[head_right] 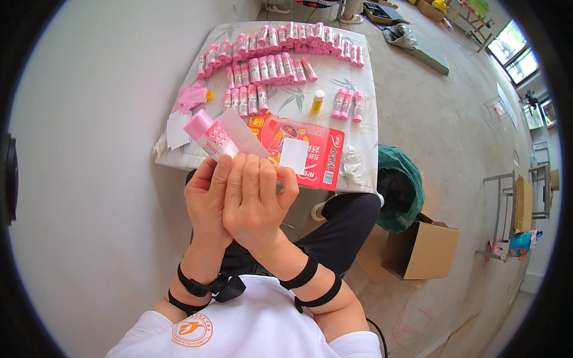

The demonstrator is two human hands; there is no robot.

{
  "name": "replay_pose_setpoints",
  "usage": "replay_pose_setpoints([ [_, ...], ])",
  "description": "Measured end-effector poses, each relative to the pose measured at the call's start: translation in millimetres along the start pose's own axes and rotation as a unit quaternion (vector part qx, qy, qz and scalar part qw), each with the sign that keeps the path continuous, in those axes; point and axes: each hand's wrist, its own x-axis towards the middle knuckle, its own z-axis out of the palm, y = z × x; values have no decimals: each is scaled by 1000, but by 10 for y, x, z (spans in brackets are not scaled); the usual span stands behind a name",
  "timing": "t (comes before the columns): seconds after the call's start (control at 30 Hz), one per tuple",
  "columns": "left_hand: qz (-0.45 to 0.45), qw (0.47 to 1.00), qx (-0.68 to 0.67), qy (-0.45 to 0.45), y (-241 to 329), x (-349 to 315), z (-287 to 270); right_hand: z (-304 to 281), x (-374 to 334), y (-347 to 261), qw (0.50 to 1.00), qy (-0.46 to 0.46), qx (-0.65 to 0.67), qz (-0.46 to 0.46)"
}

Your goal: The recorder applies glue to a paper label and wraps it around a pink plastic tube.

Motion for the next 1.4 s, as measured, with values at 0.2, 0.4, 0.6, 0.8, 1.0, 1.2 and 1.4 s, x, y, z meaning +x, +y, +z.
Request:
replay_pose_setpoints([
  [0.2, 15, 998, 47, -30, 153, 60, 44, -67, 6, -44, 999, 20, -29, -12],
  [0.4, 12, 997, 48, -52, 214, 140, 104, -282, 84, 45, 999, 9, -1, -36],
  [0.6, 30, 996, -11, -85, 369, 142, 223, -482, 30, 278, 734, 17, 569, 369],
  [0.8, -3, 996, -7, -94, 373, 78, 219, -373, 122, 205, 540, -109, 721, 421],
  [1.0, 49, 997, -9, -63, 324, 81, 230, -310, 200, 116, 553, -59, 705, 440],
  [1.2, -19, 991, 5, -134, 384, 20, 149, -370, 151, 109, 476, -72, 763, 431],
  [1.4, 11, 992, -26, -120, 300, 33, 254, -327, 115, 26, 508, -6, 745, 433],
])
